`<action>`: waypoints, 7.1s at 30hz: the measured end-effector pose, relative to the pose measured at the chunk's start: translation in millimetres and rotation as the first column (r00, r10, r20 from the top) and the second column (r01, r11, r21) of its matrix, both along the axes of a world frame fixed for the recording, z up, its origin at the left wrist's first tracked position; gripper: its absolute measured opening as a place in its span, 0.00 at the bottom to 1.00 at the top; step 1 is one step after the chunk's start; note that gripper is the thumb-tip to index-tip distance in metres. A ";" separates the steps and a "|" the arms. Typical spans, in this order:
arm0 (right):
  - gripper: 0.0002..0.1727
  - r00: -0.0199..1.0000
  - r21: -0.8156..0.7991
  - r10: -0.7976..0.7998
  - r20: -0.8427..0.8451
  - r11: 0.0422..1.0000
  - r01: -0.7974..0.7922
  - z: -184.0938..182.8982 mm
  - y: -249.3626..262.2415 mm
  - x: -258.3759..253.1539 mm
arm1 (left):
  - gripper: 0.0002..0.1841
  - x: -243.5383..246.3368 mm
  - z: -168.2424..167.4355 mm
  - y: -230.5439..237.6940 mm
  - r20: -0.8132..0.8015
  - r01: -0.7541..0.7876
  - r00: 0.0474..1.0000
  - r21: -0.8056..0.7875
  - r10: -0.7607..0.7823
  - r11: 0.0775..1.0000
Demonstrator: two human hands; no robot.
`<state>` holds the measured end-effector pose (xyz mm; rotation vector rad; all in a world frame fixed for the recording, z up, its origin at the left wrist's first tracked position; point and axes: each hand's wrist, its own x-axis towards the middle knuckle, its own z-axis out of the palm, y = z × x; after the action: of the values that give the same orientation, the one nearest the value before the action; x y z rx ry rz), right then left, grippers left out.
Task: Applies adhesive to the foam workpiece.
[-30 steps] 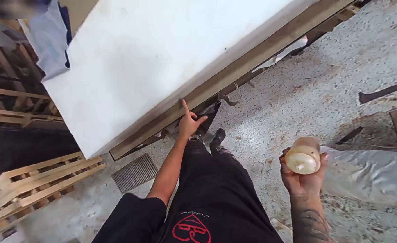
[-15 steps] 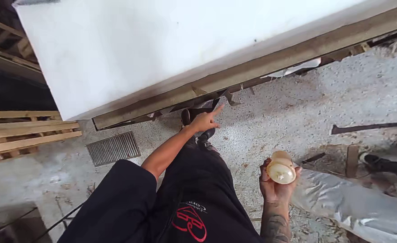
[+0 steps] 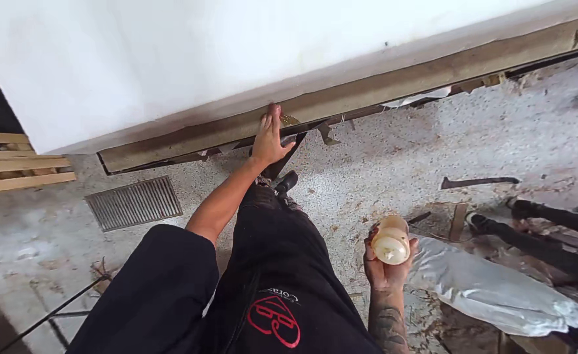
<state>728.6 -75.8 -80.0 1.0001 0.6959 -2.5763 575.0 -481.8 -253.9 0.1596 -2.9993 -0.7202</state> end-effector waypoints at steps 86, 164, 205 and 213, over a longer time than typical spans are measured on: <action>0.40 0.623 0.801 0.527 -0.578 0.221 0.556 -60.0 -287.5 -264.6 | 0.28 -170.7 78.5 -46.9 -0.322 -0.381 0.890 -0.132 0.324 0.915; 0.31 0.732 0.398 0.362 -0.577 0.907 -0.134 -14.8 -648.8 -623.9 | 0.42 -479.3 94.3 -488.1 -0.135 -0.371 0.923 -0.063 0.361 0.926; 0.41 0.683 0.917 0.625 -0.378 0.153 0.367 -28.4 -493.5 -241.6 | 0.47 -118.9 106.7 -269.6 0.017 -0.322 0.945 -0.130 0.326 0.938; 0.48 0.675 0.830 0.484 -0.557 0.306 0.466 -44.3 -437.4 -130.6 | 0.49 -35.4 114.8 -201.8 0.011 -0.308 0.948 -0.219 0.318 0.926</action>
<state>598.0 -513.2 -124.3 -0.1196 2.7262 -2.2444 539.6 -683.6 -139.1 0.6346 -2.9607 -0.3620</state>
